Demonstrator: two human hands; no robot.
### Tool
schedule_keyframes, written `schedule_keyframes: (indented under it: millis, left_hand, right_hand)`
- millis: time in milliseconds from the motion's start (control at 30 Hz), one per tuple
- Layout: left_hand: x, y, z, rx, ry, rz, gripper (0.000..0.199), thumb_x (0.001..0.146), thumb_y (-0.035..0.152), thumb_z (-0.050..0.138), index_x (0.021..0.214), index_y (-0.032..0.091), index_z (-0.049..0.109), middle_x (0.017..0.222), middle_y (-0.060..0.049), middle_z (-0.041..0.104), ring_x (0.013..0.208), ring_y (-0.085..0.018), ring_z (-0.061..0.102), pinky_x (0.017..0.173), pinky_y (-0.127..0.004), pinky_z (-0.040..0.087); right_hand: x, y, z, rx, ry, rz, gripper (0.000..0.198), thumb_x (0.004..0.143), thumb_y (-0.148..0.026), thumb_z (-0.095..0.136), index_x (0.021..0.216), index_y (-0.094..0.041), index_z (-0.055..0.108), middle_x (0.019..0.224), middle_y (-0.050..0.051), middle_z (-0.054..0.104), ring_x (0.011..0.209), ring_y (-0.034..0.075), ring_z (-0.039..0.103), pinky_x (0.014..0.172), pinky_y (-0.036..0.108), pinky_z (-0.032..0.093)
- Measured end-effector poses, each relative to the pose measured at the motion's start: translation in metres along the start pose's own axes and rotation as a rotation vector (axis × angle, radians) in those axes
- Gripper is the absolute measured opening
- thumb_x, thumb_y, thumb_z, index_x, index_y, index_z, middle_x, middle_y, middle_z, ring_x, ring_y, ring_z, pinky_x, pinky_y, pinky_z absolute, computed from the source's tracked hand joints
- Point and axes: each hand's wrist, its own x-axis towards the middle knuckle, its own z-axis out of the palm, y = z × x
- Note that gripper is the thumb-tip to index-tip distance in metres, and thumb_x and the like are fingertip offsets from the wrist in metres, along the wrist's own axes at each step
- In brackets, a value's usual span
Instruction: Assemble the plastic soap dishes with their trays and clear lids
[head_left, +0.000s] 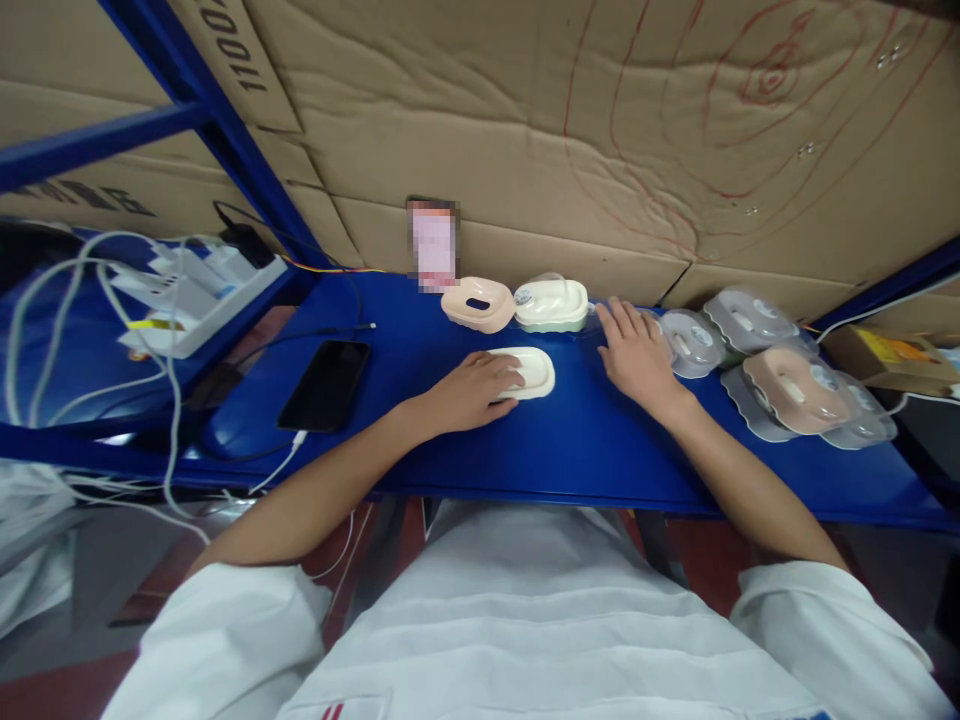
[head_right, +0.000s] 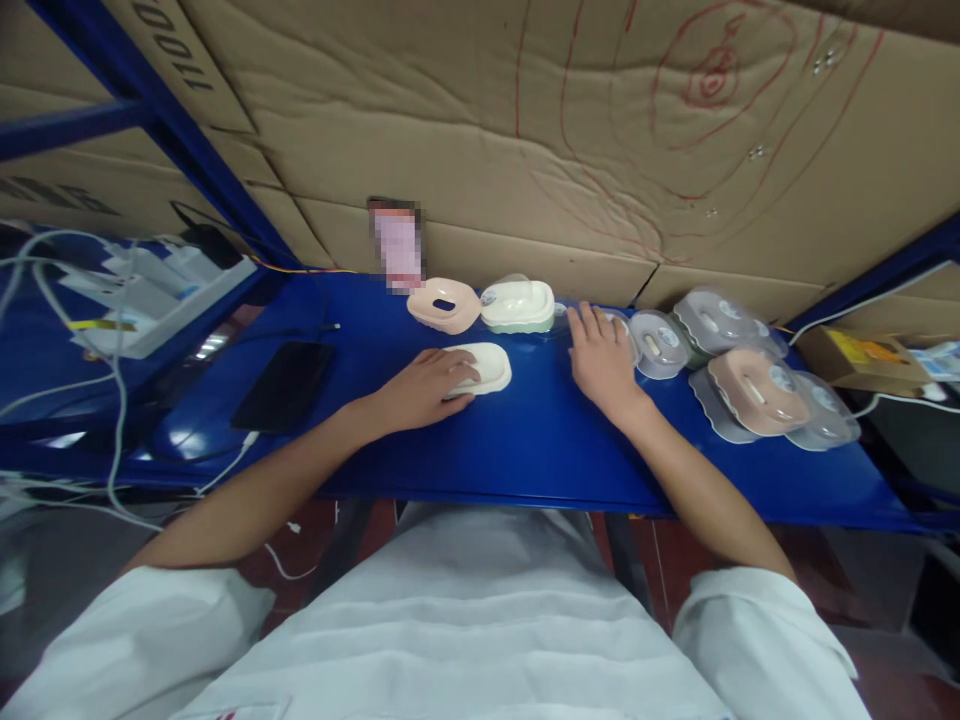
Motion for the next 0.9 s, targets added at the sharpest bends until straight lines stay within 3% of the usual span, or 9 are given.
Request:
schedule_keyframes:
  millis: [100,200,300,400,500,633,800,900]
  left_hand:
    - [0.0,0.003,0.004,-0.114,-0.031,0.151,0.031,0.111,0.033,0.054,0.137,0.023,0.067,0.154,-0.013,0.064,0.148,-0.028,0.057,0.126,-0.052,0.038]
    - [0.0,0.004,0.007,-0.149,-0.046,0.14,0.036,0.113,0.035,0.051,0.146,0.025,0.062,0.161,-0.012,0.06,0.151,-0.028,0.054,0.13,-0.057,0.03]
    - [0.0,0.004,0.008,-0.144,-0.032,0.076,0.038,0.11,0.038,0.058,0.146,0.025,0.062,0.162,-0.013,0.058,0.149,-0.03,0.055,0.128,-0.055,0.034]
    - [0.0,0.005,0.006,-0.132,-0.021,0.028,0.042,0.107,0.038,0.064,0.146,0.024,0.062,0.154,-0.013,0.063,0.145,-0.03,0.058,0.122,-0.049,0.042]
    - [0.0,0.005,0.005,-0.107,-0.041,-0.003,0.042,0.106,0.037,0.066,0.146,0.024,0.062,0.148,-0.011,0.065,0.137,-0.029,0.063,0.115,-0.046,0.048]
    - [0.0,0.002,0.006,-0.094,-0.049,-0.017,0.032,0.105,0.036,0.065,0.134,0.024,0.068,0.141,-0.009,0.068,0.131,-0.028,0.066,0.11,-0.043,0.05]
    - [0.002,-0.004,0.005,-0.071,-0.019,-0.018,0.029,0.102,0.039,0.066,0.126,0.023,0.073,0.139,-0.01,0.07,0.125,-0.03,0.068,0.111,-0.046,0.048]
    - [0.003,-0.008,-0.001,-0.079,0.029,-0.016,0.031,0.105,0.043,0.06,0.125,0.023,0.073,0.138,-0.01,0.07,0.126,-0.03,0.066,0.113,-0.047,0.047]
  right_hand:
    - [0.023,-0.012,0.002,0.141,0.002,-0.074,0.078,0.103,-0.033,0.054,0.173,-0.017,0.025,0.18,0.017,0.026,0.165,0.039,0.027,0.13,0.065,0.027]
    - [0.046,-0.02,-0.001,0.232,0.008,-0.045,0.065,0.103,-0.038,0.057,0.162,-0.014,0.047,0.17,0.021,0.045,0.156,0.04,0.045,0.126,0.063,0.037]
    - [0.056,-0.021,-0.011,0.283,0.035,-0.024,0.037,0.103,-0.032,0.055,0.132,-0.017,0.071,0.15,0.02,0.065,0.139,0.04,0.06,0.114,0.061,0.048]
    - [0.049,-0.017,-0.029,0.345,0.104,-0.086,0.028,0.104,-0.031,0.054,0.119,-0.019,0.073,0.135,0.018,0.073,0.128,0.037,0.065,0.109,0.056,0.052]
    - [0.029,-0.011,-0.05,0.351,0.136,-0.146,0.029,0.107,-0.034,0.049,0.12,-0.021,0.072,0.13,0.016,0.073,0.127,0.036,0.064,0.111,0.055,0.051]
    - [-0.003,0.001,-0.063,0.3,0.08,-0.131,0.035,0.111,-0.038,0.042,0.122,-0.023,0.07,0.127,0.014,0.073,0.126,0.034,0.064,0.11,0.053,0.05]
    - [-0.024,0.011,-0.041,0.268,0.0,-0.224,0.045,0.11,-0.048,0.048,0.146,-0.025,0.061,0.149,0.013,0.066,0.142,0.034,0.056,0.118,0.054,0.041]
    - [-0.024,0.003,-0.024,0.241,-0.023,-0.3,0.047,0.109,-0.05,0.051,0.145,-0.024,0.064,0.155,0.014,0.063,0.145,0.034,0.054,0.121,0.055,0.038]
